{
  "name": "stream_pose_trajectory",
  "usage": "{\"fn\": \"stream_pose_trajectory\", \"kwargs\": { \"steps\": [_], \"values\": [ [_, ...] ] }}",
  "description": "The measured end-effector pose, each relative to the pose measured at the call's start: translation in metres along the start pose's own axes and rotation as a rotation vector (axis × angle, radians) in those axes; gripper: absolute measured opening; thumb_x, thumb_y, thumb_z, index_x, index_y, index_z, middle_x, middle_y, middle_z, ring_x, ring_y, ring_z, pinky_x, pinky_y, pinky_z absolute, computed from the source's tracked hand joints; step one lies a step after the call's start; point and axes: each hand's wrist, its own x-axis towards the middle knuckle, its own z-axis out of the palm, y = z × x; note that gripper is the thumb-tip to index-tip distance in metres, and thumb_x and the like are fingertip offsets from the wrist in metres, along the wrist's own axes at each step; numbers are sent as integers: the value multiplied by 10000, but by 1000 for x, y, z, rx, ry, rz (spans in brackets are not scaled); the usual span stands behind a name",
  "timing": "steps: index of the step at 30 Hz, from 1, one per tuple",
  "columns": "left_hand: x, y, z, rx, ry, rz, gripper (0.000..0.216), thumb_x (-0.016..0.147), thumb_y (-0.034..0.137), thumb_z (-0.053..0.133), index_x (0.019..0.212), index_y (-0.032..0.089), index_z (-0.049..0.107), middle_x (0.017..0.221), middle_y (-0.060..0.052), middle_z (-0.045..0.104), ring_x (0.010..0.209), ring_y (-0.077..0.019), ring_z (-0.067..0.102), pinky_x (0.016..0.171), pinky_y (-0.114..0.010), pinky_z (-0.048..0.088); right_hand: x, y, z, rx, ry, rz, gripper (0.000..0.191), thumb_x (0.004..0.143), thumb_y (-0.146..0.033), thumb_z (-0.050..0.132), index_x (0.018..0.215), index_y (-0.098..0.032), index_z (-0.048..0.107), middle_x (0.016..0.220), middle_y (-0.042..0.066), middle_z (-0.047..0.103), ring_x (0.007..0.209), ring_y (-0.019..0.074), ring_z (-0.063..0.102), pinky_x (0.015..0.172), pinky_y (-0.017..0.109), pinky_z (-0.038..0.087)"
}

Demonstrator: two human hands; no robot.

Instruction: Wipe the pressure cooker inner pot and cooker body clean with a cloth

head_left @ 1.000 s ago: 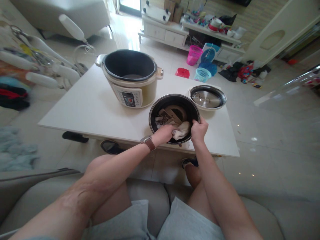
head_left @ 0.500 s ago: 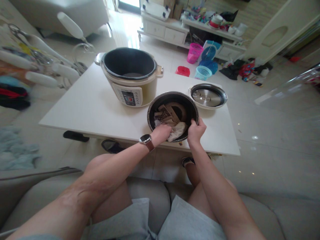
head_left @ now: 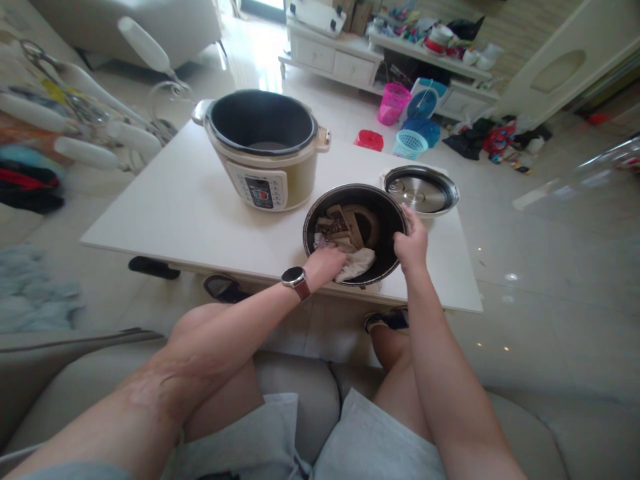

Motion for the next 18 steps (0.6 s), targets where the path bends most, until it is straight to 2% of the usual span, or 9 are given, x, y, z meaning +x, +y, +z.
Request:
{"fn": "stream_pose_trajectory", "kwargs": {
  "steps": [2,6,8,11,13,15,18],
  "values": [
    [0,1,0,6,8,2,319,1010,99,525,1058,134,838,1182,-191,760,1251,-354,655,1222,-575,389,-1,0,1,4,-33,13,578,631,-165,546,1161,-173,776,1141,57,797,1201,284,689,1152,529,524],
    [1,0,3,5,27,13,304,987,83,547,1061,127,838,1137,-197,764,1212,-349,679,1222,-589,389,-9,-6,2,-38,-8,34,488,628,-175,486,988,-158,816,871,17,783,992,266,712,1022,466,585],
    [2,-3,6,3,30,9,313,974,79,548,1086,127,837,1140,-195,769,1197,-346,693,1210,-580,409,-13,-11,3,-55,14,22,506,617,-173,478,984,-154,826,845,16,783,932,257,713,995,446,588],
    [6,-6,10,-64,29,-15,337,926,56,565,1101,135,843,1151,-186,787,1179,-331,721,1160,-506,483,-18,-16,5,-59,40,-16,535,620,-177,479,1018,-164,837,910,31,809,963,268,725,1009,444,581],
    [11,-6,14,-224,38,-35,382,869,26,574,1089,168,853,1158,-146,811,1174,-297,738,1121,-419,523,-21,-19,7,-61,52,-31,524,630,-182,481,1011,-174,840,925,37,816,989,278,732,1019,445,580],
    [19,-3,18,-488,75,-49,446,832,4,556,1104,193,856,1174,-90,830,1181,-263,743,1100,-358,539,-24,-20,10,-65,61,-36,512,638,-185,484,1004,-181,841,914,41,817,997,289,737,1036,455,576],
    [33,6,25,-940,208,-98,475,856,23,543,1229,146,810,1226,-76,825,1179,-250,740,1103,-371,548,-28,-22,15,-68,67,-34,522,647,-184,489,1030,-192,843,939,51,825,1020,306,745,1069,482,561]
  ]
}}
